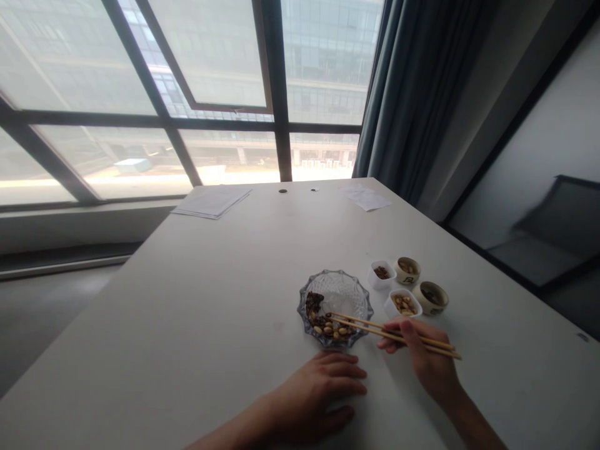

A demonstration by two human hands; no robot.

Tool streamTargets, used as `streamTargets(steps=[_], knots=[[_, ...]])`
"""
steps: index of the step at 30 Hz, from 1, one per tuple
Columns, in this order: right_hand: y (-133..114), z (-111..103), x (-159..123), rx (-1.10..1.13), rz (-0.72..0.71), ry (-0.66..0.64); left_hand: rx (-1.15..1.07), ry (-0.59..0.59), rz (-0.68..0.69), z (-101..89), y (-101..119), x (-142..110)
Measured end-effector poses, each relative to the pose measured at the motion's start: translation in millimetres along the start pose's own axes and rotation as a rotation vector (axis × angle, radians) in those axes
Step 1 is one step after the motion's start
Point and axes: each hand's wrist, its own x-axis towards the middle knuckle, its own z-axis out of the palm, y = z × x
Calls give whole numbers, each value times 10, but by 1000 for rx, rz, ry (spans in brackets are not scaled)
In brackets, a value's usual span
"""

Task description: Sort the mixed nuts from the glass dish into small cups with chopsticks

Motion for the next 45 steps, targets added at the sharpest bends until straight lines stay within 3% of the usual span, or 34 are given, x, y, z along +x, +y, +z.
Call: streamTargets(steps=[8,16,25,32,45], knots=[[175,-23,88,72,71,-27,7,5,10,16,-23,-9],[315,-68,102,77,36,-56,3,6,10,17,-20,-8],[326,95,25,149,76,37,12,4,7,15,-16,0],[462,197,29,192,129,8,15,13,26,34,-36,-1],[359,359,46,412,304,164,18,13,14,40,-47,-6]])
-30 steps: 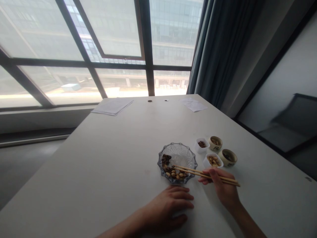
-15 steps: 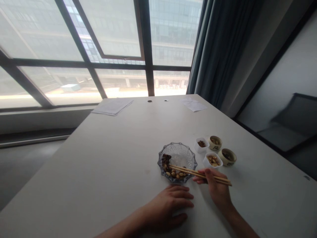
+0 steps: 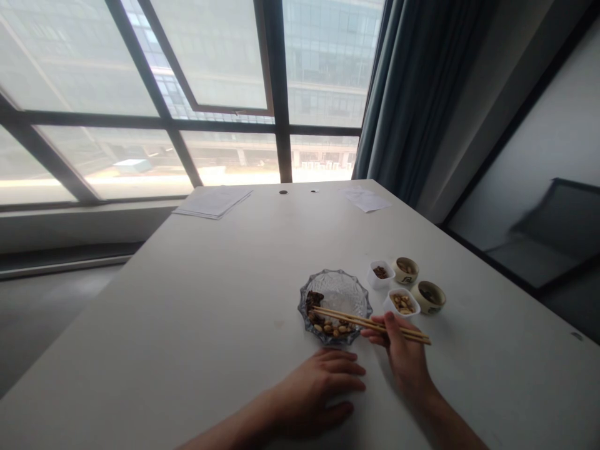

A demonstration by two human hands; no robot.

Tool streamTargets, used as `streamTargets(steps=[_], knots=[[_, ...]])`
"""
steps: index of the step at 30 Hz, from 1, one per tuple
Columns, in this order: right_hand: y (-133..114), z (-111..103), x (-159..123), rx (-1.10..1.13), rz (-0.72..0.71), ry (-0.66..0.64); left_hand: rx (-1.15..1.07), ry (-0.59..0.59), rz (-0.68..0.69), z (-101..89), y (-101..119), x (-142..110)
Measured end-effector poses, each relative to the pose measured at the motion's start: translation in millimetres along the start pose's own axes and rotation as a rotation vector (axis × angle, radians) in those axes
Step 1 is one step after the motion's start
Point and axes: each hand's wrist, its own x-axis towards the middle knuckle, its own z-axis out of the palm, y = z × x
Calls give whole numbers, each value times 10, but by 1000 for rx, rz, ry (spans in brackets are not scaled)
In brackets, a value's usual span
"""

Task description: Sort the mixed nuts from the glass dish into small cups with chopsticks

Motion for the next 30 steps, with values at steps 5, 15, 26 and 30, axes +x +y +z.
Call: streamTargets(steps=[5,15,26,30], knots=[[-152,-20,-21,125,56,91,-4,5,9,2,-3,1],[-635,-670,142,244,-64,326,-8,12,-12,2,8,-7],[-794,-1754,57,13,-300,554,3,-7,-28,-59,58,25],[-902,-1610,7,-72,-441,553,-1,-12,-32,-62,68,28]])
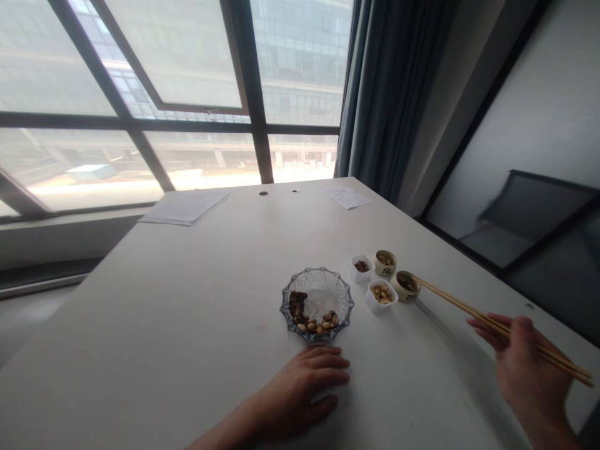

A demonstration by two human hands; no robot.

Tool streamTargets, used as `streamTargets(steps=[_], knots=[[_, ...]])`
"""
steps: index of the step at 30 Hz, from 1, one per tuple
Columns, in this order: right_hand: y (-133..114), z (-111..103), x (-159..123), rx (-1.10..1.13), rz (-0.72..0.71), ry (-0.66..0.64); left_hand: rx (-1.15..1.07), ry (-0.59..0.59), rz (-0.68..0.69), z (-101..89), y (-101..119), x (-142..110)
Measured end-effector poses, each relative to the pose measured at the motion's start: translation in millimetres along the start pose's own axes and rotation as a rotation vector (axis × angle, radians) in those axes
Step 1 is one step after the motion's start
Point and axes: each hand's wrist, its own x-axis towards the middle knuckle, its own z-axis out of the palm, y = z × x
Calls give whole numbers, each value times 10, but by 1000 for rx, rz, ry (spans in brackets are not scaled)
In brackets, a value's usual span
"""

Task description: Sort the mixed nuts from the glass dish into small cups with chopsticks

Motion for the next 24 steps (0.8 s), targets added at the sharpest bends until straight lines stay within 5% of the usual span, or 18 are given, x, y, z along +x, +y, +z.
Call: streamTargets(steps=[6,12,17,20,24], knots=[[-148,230,-262,-63,-29,-122,1,16,20,33,-32,-12],[-191,700,-638,-150,-1,-632,13,9,29,47,-49,-16],[-286,1086,-565,-317,-134,-1060,8,3,36,40,-44,-15],[-285,1199,-476,-388,-154,-1163,8,-2,33,35,-39,-13],[-184,1245,-459,-367,-94,-1142,7,-1,33,32,-36,-10]])
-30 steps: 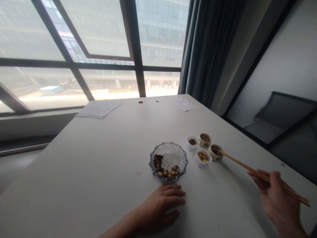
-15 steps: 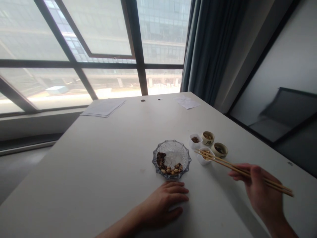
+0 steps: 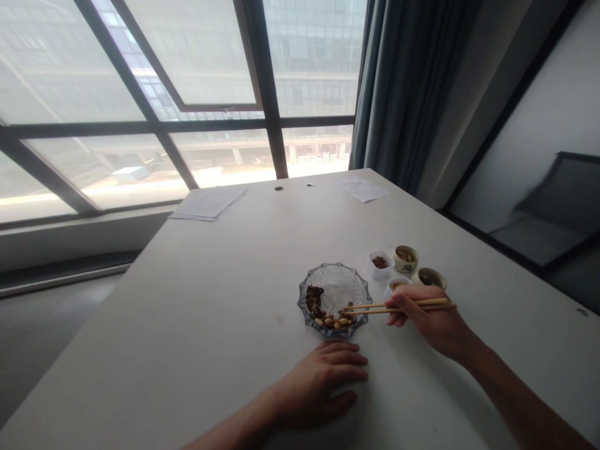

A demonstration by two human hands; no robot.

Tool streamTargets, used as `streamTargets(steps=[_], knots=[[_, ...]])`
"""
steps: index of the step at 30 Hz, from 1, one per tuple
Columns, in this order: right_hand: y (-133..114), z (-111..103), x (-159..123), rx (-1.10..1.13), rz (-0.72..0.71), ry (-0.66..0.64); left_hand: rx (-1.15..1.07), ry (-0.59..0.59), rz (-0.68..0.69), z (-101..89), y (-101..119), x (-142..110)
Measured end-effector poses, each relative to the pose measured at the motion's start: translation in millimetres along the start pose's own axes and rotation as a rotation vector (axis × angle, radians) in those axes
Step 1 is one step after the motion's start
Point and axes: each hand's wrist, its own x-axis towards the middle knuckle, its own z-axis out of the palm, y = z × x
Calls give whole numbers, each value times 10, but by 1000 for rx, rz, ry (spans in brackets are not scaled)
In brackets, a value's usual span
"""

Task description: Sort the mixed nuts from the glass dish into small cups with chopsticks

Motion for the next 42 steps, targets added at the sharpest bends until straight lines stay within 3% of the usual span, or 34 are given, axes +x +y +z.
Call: streamTargets(steps=[3,7,12,15,18,22,28,30,42], knots=[[42,87,-8,109,46,99,2,-2,4,-6,2,0],[11,114,-54,228,138,329,0,-8,-9,-11,6,-1],[58,-171,-58,163,32,724,-3,-12,-18,-3,0,-1],[149,-325,22,128,4,833,1,-9,-21,-4,-1,0],[172,-362,110,152,11,785,3,-3,-18,-6,-1,0],[15,-308,148,113,-23,727,-8,-3,-8,0,-4,-3],[-226,-165,142,-23,54,186,-3,0,-22,-3,1,-2],[-217,-120,150,-82,62,89,-2,-5,-17,-6,2,-1],[23,-67,134,12,78,67,-2,-23,-21,-7,4,-5]])
